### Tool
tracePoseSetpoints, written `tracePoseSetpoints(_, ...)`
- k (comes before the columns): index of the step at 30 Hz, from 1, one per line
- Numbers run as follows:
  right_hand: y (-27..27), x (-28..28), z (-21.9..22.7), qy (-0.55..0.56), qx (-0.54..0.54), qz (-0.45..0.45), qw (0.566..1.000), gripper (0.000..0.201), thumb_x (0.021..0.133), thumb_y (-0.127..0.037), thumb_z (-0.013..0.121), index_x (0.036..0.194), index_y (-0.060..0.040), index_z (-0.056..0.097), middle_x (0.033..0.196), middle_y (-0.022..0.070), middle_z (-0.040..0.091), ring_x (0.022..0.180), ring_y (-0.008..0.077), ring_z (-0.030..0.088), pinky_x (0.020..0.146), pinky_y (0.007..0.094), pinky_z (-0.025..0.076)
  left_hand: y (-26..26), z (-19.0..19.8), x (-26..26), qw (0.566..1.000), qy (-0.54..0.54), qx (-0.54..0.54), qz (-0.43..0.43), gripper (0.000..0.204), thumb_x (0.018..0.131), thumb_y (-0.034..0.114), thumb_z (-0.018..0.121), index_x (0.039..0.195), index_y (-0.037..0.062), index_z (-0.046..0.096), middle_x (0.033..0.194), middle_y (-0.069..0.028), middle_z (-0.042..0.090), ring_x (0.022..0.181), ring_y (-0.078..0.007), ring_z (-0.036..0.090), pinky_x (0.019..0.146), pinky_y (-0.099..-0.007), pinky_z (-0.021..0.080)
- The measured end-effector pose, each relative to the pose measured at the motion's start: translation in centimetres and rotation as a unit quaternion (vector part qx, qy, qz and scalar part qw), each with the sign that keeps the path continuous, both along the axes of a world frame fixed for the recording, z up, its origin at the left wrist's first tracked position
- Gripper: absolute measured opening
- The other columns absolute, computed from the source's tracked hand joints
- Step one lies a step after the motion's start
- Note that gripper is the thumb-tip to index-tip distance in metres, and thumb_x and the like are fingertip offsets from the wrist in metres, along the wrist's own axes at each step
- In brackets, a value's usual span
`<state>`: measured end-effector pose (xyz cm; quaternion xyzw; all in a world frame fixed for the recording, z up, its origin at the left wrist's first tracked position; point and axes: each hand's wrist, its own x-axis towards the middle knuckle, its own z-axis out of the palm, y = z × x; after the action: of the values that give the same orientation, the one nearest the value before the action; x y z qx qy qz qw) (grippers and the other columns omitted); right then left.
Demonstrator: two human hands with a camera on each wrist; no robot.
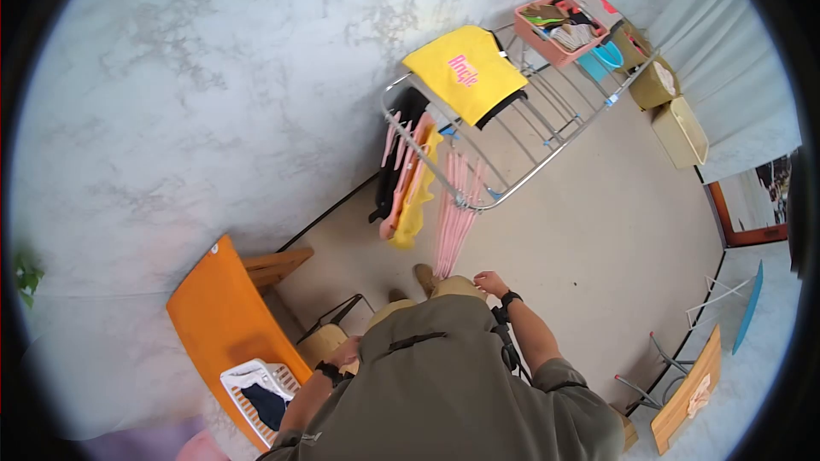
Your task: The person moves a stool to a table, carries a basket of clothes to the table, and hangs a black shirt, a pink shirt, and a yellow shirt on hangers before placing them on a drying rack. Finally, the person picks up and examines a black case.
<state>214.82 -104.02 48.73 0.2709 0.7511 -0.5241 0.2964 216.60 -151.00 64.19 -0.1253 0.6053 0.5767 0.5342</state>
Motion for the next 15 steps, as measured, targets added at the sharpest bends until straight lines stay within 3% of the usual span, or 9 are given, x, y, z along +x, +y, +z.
tracePoseSetpoints(2,-0.7,-0.2,-0.2,0.024,0.057,0.061,0.996,0.033,0.078,-0.024,0.063,0.099,0.0004,0.068,0.078,0.0108,0.068,0.070,0.0187,0.066,0.060,0.0283,0.054,-0.6,0.2,0.8,0.999,-0.007,0.012,0.046,0.038,0.094,0.022,0.051,0.123,-0.0023,0.054,0.118,-0.0067,0.061,0.104,-0.0183,0.058,0.091,-0.0303,0.045)
tracePoseSetpoints(4,-1.5,-0.6,0.3,0.008,0.046,0.068,0.997,0.032,0.078,-0.024,0.063,0.098,0.0003,0.068,0.077,0.0110,0.068,0.070,0.0192,0.066,0.061,0.0292,0.053,-0.1,0.6,2.0,0.995,-0.016,0.033,0.093,0.040,0.097,0.025,0.047,0.126,-0.0024,0.051,0.120,-0.0045,0.059,0.107,-0.0146,0.055,0.093,-0.0283,0.043)
tracePoseSetpoints(6,-2.0,-1.7,1.1,-0.006,0.039,0.085,0.996,0.032,0.078,-0.024,0.063,0.098,0.0001,0.069,0.077,0.0112,0.068,0.070,0.0196,0.066,0.062,0.0301,0.053,2.7,6.4,1.3,0.970,0.175,0.027,0.164,0.041,0.100,0.026,0.038,0.129,-0.0011,0.049,0.123,-0.0062,0.056,0.112,-0.0161,0.052,0.098,-0.0275,0.040)
tracePoseSetpoints(7,-2.4,-2.2,1.1,0.002,0.042,0.106,0.993,0.032,0.078,-0.024,0.062,0.098,0.0000,0.069,0.078,0.0112,0.068,0.070,0.0194,0.066,0.062,0.0304,0.053,2.0,4.3,1.9,0.968,0.176,0.025,0.176,0.041,0.100,0.026,0.038,0.129,-0.0011,0.049,0.123,-0.0062,0.056,0.112,-0.0161,0.052,0.098,-0.0275,0.040)
tracePoseSetpoints(8,-2.8,-2.6,1.2,0.009,0.047,0.127,0.991,0.031,0.079,-0.024,0.062,0.098,-0.0002,0.069,0.079,0.0113,0.068,0.070,0.0191,0.066,0.063,0.0308,0.054,1.1,0.5,2.6,0.965,0.211,0.008,0.156,0.048,0.099,0.034,0.039,0.135,0.0029,0.041,0.132,-0.0097,0.048,0.119,-0.0189,0.046,0.102,-0.0305,0.036)
tracePoseSetpoints(9,-3.0,-3.0,0.7,0.008,0.050,0.140,0.989,0.031,0.079,-0.024,0.062,0.098,-0.0002,0.069,0.079,0.0113,0.068,0.070,0.0191,0.066,0.063,0.0308,0.054,1.2,-0.1,3.0,0.960,0.245,-0.009,0.138,0.057,0.098,0.042,0.041,0.142,0.0068,0.033,0.141,-0.0132,0.040,0.125,-0.0218,0.041,0.105,-0.0334,0.033)
tracePoseSetpoints(10,-3.3,-3.3,0.1,0.034,0.049,0.151,0.987,0.031,0.079,-0.023,0.062,0.098,0.0000,0.069,0.080,0.0113,0.068,0.071,0.0186,0.065,0.063,0.0301,0.054,1.1,-0.7,3.6,0.958,0.242,-0.009,0.152,0.057,0.098,0.042,0.041,0.142,0.0068,0.033,0.141,-0.0132,0.040,0.125,-0.0218,0.041,0.105,-0.0334,0.033)
tracePoseSetpoints(12,-3.8,-4.3,-0.2,0.064,0.048,0.173,0.982,0.030,0.079,-0.023,0.061,0.097,0.0001,0.069,0.081,0.0112,0.068,0.071,0.0181,0.065,0.063,0.0294,0.054,2.1,2.9,1.8,0.972,-0.017,-0.094,0.214,0.067,0.095,0.054,0.037,0.142,0.0063,0.033,0.140,-0.0131,0.041,0.125,-0.0236,0.042,0.104,-0.0336,0.034)
tracePoseSetpoints(15,-4.2,-6.2,0.9,0.051,0.045,0.197,0.978,0.034,0.077,-0.023,0.062,0.101,0.0001,0.068,0.080,0.0118,0.068,0.071,0.0216,0.066,0.059,0.0317,0.054,-1.0,-13.0,3.4,0.975,0.065,-0.052,0.207,0.072,0.093,0.057,0.035,0.141,0.0037,0.034,0.139,-0.0137,0.043,0.124,-0.0240,0.043,0.103,-0.0343,0.036)
